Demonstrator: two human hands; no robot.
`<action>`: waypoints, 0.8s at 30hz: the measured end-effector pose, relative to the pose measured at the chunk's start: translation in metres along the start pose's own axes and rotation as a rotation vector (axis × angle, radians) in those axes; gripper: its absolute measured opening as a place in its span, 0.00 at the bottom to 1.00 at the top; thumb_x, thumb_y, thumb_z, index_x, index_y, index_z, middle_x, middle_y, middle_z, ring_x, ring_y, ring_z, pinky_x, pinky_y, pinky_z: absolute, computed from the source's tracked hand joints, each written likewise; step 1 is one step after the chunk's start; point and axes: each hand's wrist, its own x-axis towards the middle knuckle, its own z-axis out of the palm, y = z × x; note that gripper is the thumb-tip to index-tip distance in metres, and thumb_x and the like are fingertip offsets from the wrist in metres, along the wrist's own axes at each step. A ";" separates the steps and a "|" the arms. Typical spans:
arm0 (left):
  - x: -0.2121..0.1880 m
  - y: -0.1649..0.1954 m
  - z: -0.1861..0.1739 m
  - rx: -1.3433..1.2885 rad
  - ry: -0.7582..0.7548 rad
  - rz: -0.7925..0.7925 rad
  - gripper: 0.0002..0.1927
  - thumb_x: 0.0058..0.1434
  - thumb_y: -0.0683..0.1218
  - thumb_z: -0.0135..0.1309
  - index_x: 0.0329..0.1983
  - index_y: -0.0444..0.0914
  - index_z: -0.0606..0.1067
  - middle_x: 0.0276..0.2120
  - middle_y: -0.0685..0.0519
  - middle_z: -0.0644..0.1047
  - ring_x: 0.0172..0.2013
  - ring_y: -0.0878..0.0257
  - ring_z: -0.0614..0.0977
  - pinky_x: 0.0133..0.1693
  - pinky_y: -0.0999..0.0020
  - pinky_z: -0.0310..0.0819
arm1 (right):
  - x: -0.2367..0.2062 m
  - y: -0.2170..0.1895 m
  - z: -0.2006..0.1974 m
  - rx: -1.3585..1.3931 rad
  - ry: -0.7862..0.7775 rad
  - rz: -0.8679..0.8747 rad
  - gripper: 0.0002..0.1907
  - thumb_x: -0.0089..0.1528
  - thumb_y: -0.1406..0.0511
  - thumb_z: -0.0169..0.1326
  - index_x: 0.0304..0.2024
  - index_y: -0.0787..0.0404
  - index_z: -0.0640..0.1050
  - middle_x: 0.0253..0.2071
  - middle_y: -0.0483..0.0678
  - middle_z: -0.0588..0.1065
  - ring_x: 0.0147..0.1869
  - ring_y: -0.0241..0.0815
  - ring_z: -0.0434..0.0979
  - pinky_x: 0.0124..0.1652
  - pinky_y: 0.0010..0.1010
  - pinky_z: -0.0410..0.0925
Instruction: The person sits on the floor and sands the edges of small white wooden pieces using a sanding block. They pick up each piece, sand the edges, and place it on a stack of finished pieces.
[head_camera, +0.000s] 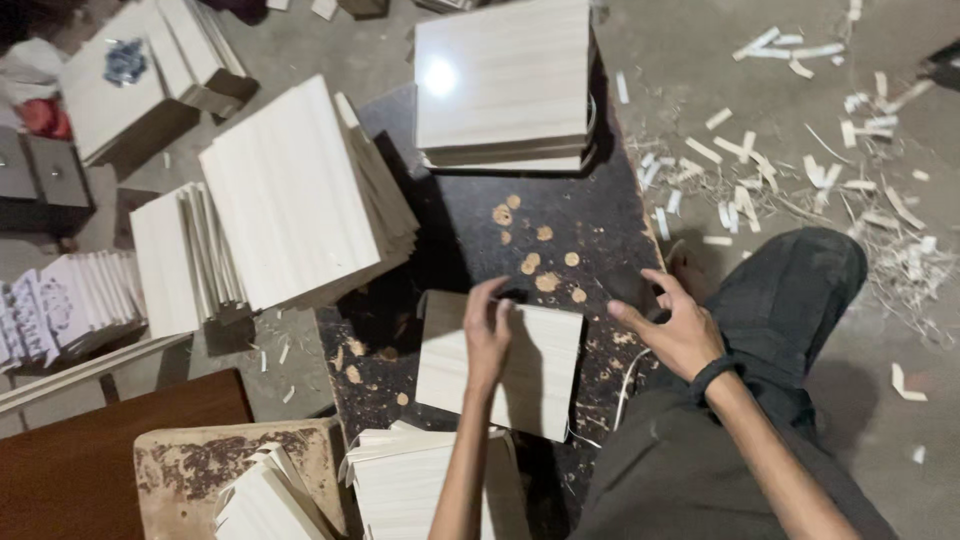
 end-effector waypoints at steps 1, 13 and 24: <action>0.004 -0.010 -0.009 0.092 0.010 -0.141 0.17 0.64 0.39 0.51 0.56 0.42 0.74 0.58 0.47 0.72 0.47 0.56 0.80 0.51 0.65 0.78 | -0.005 0.006 -0.003 -0.028 0.000 -0.030 0.51 0.52 0.39 0.61 0.73 0.49 0.64 0.59 0.61 0.75 0.61 0.60 0.77 0.56 0.50 0.71; 0.011 -0.085 -0.026 0.145 0.748 -0.300 0.18 0.56 0.30 0.49 0.49 0.27 0.79 0.46 0.39 0.81 0.46 0.50 0.84 0.55 0.59 0.76 | -0.053 -0.032 0.033 -0.311 -0.079 -0.013 0.39 0.56 0.48 0.60 0.70 0.32 0.65 0.51 0.48 0.80 0.51 0.53 0.82 0.48 0.47 0.74; 0.029 -0.106 0.005 -0.345 0.984 -0.243 0.12 0.66 0.31 0.44 0.48 0.22 0.76 0.48 0.38 0.79 0.50 0.50 0.81 0.55 0.57 0.80 | -0.030 -0.045 0.026 -0.498 -0.220 -0.201 0.36 0.61 0.48 0.55 0.71 0.41 0.66 0.37 0.57 0.82 0.40 0.60 0.83 0.42 0.48 0.74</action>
